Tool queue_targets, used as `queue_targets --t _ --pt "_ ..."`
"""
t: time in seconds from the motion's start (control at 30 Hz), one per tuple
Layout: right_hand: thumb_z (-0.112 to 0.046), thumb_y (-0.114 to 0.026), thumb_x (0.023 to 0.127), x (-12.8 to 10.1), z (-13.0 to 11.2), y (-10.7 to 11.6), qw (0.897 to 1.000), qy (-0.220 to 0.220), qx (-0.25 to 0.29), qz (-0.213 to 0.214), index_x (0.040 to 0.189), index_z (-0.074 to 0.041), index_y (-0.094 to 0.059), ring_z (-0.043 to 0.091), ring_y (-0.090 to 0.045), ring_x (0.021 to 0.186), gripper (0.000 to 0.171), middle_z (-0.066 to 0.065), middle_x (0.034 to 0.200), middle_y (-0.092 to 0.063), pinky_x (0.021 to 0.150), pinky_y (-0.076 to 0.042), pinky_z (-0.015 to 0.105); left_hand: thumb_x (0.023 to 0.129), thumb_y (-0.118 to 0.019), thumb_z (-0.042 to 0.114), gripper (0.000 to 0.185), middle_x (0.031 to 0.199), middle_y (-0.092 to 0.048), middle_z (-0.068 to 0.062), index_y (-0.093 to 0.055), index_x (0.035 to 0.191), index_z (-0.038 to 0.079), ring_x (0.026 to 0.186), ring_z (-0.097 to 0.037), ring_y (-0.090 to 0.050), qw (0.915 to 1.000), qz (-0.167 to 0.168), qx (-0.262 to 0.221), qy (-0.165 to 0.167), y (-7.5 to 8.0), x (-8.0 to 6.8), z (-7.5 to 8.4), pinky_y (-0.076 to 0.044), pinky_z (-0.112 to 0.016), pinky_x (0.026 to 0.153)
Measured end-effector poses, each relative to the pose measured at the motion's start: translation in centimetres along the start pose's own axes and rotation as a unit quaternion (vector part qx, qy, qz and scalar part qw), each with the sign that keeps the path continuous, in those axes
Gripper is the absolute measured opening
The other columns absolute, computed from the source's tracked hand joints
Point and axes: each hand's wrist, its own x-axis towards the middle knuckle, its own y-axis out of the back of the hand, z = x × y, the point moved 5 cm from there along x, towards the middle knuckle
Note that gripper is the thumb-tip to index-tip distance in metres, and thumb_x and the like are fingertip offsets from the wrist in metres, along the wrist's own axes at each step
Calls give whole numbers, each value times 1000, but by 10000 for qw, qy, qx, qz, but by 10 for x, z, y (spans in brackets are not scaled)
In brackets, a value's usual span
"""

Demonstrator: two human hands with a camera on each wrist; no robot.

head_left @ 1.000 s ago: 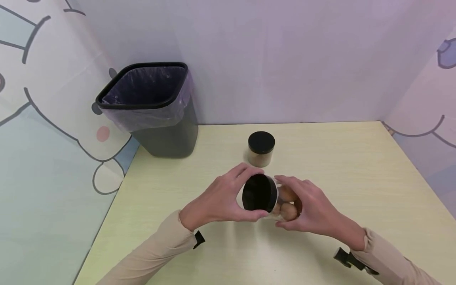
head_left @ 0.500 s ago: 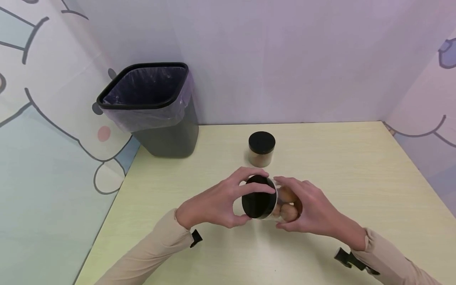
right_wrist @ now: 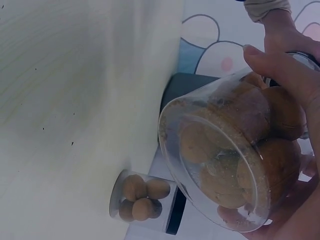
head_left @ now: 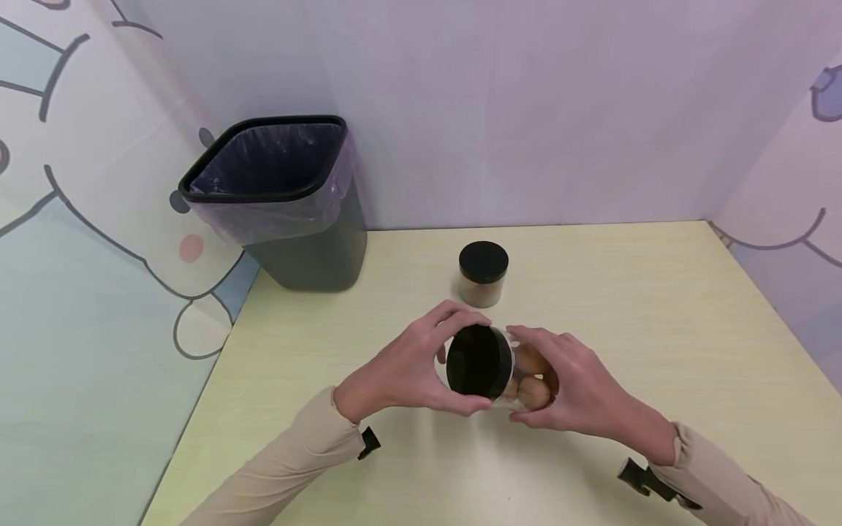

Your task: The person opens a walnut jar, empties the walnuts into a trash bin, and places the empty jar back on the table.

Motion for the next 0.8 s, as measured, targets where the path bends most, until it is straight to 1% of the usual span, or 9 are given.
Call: queue_targets --t 0.1,0.2,0.4,0.53,0.57,0.6,0.67,0.73,0.8 --pt "-44 -91 47 0 0 1 9999 9 -103 46 132 -10 -51 4 -58 87 100 -2 117 -62 77 -44 35 64 -82 47 75 110 -51 5 -51 126 17 93 -8 -51 9996 113 50 258 -1 -1 -2 -44 -15 53" --pt "-43 -91 47 0 -1 2 9998 5 -176 77 132 -10 -51 5 -58 88 100 -2 117 -62 77 -44 36 65 -81 47 75 104 -52 5 -51 126 16 88 -8 -50 9988 129 64 469 -3 -2 -4 -43 -15 52" --pt "-41 -91 45 -1 2 2 9998 -83 -165 55 132 -10 -51 5 -58 90 101 -2 118 -62 79 -43 36 66 -81 49 77 108 -52 5 -50 128 17 89 -8 -51 9978 87 187 630 -6 -3 -5 -45 -17 55" --pt "-41 -92 45 -2 3 1 9998 -145 -165 17 132 -10 -51 5 -58 90 101 -2 117 -62 80 -43 36 66 -80 52 79 111 -51 6 -48 132 20 92 -8 -52 9969 27 259 737 -6 -4 -5 -47 -21 59" --pt "-40 -92 45 -2 3 1 9998 -151 -156 6 132 -10 -51 5 -58 89 101 -3 117 -62 80 -43 37 67 -79 53 80 114 -50 7 -47 133 21 94 -8 -52 9969 -3 285 737 -6 -4 -4 -48 -21 62" --pt "-40 -92 45 -3 3 1 9998 -159 -145 -5 133 -11 -51 5 -58 89 101 -3 117 -62 80 -44 37 67 -79 54 82 118 -49 8 -45 135 23 98 -7 -51 9970 -52 290 712 -6 -5 -4 -49 -23 67" --pt "-41 -92 45 -3 3 1 9998 -172 -128 -27 133 -11 -50 4 -58 88 102 -4 117 -62 79 -44 38 68 -79 54 86 128 -43 10 -40 140 28 111 -6 -47 9976 -228 277 593 -4 -5 -2 -49 -25 79" --pt "-41 -92 46 -3 3 1 9998 -170 -113 -33 134 -12 -50 4 -58 88 102 -4 118 -61 79 -44 38 70 -79 48 88 140 -33 10 -35 143 31 124 -8 -39 9981 -465 202 347 -3 -6 1 -45 -28 90" --pt "-42 -92 46 -2 2 1 9998 -162 -87 -17 134 -12 -50 6 -58 88 102 -3 118 -61 79 -44 39 72 -79 37 86 147 -24 9 -32 144 31 133 -9 -29 9974 -712 88 67 -2 -7 4 -40 -30 97"
